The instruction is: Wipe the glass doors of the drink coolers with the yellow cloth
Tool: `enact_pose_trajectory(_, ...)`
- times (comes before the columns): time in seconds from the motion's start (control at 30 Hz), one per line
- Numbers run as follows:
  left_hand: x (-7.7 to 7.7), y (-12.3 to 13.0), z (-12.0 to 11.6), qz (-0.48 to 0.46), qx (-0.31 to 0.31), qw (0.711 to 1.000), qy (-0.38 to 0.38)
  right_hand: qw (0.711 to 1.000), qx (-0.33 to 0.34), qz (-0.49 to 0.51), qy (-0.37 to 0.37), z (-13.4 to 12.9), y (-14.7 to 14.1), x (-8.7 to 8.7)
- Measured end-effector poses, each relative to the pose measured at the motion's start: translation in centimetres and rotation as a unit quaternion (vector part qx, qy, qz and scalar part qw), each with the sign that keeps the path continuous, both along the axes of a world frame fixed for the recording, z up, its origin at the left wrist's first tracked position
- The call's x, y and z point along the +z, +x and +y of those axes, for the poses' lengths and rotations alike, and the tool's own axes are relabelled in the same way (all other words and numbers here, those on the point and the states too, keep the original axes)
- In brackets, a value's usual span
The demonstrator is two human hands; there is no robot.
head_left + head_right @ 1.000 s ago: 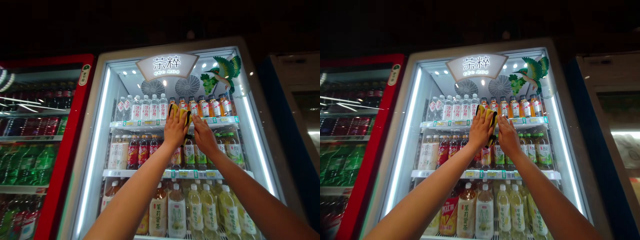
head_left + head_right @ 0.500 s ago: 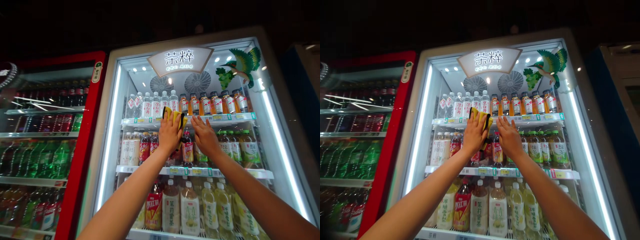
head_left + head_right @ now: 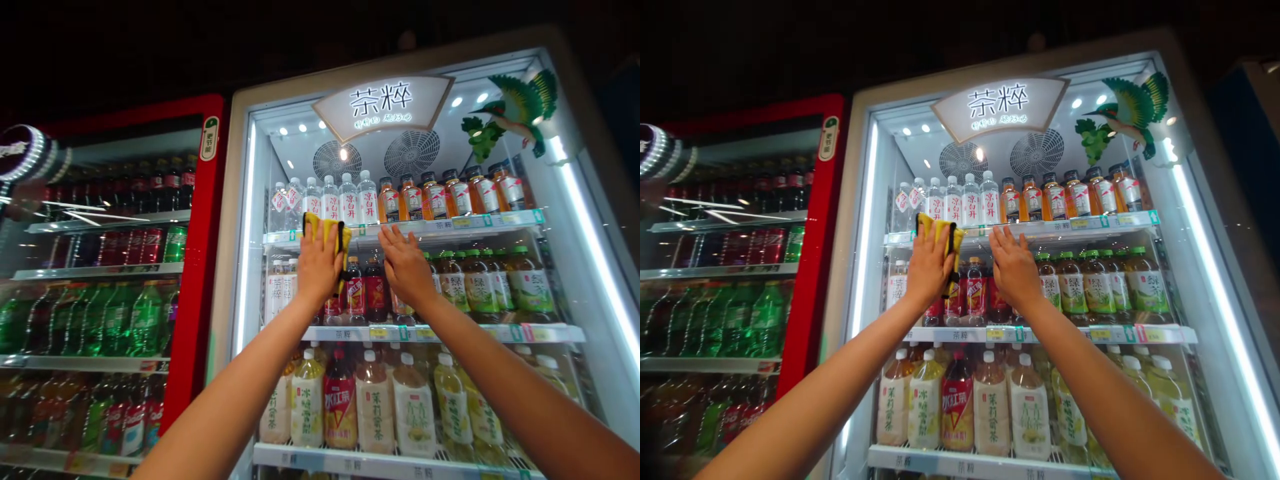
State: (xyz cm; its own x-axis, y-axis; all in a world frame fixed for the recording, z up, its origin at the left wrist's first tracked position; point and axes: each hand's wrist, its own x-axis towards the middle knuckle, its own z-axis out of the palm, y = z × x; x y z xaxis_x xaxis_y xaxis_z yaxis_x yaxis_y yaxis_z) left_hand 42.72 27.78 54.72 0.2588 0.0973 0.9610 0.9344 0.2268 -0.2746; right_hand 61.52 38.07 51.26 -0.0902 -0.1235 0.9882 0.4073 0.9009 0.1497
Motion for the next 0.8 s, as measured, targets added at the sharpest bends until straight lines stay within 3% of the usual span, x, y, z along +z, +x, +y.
enact_pose_trajectory(0.07, -0.7, 0.6, 0.3, 0.02, 0.008, 1.0, -0.017, 1.0, -0.003, -0.002, 0.002, -0.7, -1.1, 0.2)
enact_pose_trajectory(0.1, -0.3, 0.9, 0.5, 0.026, 0.01, 0.999, -0.023, 1.0, -0.002, -0.002, 0.004, -1.1, -1.6, 0.4)
enact_pose_trajectory(0.2, 3.1, 0.3, 0.3, 0.029, 0.008, 0.999, -0.026, 1.0, 0.006, 0.006, 0.011, -2.0, -2.7, 1.3)
enact_pose_trajectory(0.27, 5.8, -1.3, -0.4, 0.009, 0.005, 1.0, -0.014, 1.0, 0.01, 0.011, 0.014, -2.3, -3.2, 1.8)
enact_pose_trajectory(0.33, 7.4, -3.3, -1.3, -0.025, 0.0, 1.0, 0.012, 1.0, 0.011, 0.012, 0.017, -2.3, -3.4, 1.9)
enact_pose_trajectory(0.4, 7.2, -5.2, -2.2, -0.06, -0.006, 0.997, 0.045, 1.0, 0.004, 0.006, 0.02, -2.1, -3.4, 1.6)
enact_pose_trajectory(0.47, 5.2, -6.2, -2.7, -0.083, -0.01, 0.994, 0.076, 1.0, -0.01, -0.003, 0.027, -1.8, -3.4, 1.1)
enact_pose_trajectory(0.57, 1.4, -5.6, -2.5, -0.077, -0.005, 0.994, 0.081, 0.999, -0.03, -0.015, 0.042, -1.6, -3.5, 0.5)
enact_pose_trajectory(0.63, 0.2, -4.4, -2.0, -0.058, 0.001, 0.997, 0.055, 0.998, -0.038, -0.019, 0.053, -1.7, -3.8, 0.8)
enact_pose_trajectory(0.7, 0.8, -3.5, -1.7, -0.048, 0.003, 0.998, 0.033, 0.997, -0.041, -0.024, 0.065, -1.9, -4.1, 1.4)
enact_pose_trajectory(0.8, 4.0, -3.8, -2.4, -0.061, 0.008, 0.998, 0.018, 0.996, -0.032, -0.025, 0.083, -2.1, -4.8, 2.5)
